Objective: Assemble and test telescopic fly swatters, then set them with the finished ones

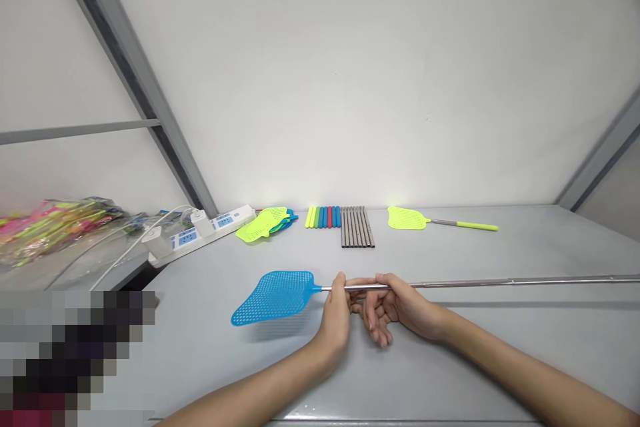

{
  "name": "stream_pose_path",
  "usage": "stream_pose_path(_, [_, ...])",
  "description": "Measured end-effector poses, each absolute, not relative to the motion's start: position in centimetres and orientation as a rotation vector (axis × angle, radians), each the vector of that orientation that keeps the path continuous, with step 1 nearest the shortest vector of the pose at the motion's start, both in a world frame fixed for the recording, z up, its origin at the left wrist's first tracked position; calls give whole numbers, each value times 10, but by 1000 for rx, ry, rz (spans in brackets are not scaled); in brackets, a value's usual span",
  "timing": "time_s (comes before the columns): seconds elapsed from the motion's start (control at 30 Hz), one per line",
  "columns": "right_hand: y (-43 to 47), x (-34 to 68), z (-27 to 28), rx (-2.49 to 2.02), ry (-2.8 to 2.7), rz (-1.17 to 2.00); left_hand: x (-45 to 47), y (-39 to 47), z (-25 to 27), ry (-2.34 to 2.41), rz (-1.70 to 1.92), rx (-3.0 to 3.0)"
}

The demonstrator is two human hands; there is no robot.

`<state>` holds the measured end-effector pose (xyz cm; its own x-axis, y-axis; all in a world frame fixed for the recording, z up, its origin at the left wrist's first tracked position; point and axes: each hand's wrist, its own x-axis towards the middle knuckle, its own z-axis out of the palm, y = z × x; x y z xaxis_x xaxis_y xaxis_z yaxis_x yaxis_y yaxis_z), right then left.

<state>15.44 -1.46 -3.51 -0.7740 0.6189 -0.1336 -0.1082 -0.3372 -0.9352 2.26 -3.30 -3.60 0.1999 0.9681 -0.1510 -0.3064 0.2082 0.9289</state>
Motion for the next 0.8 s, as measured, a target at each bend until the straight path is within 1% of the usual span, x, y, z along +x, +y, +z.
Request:
stream_pose_path(0.3, [-15, 152, -36, -707, -1490, 2108, 24, -33, -36, 956, 1050, 929])
stream_pose_path(0.5, [-17, 147, -40, -772, -1473, 2008, 22, -32, -31, 977, 1020, 870])
stream_pose_path(0.8, [-13, 143, -41, -817, -1362, 1826, 18, -27, -23, 725, 912, 881])
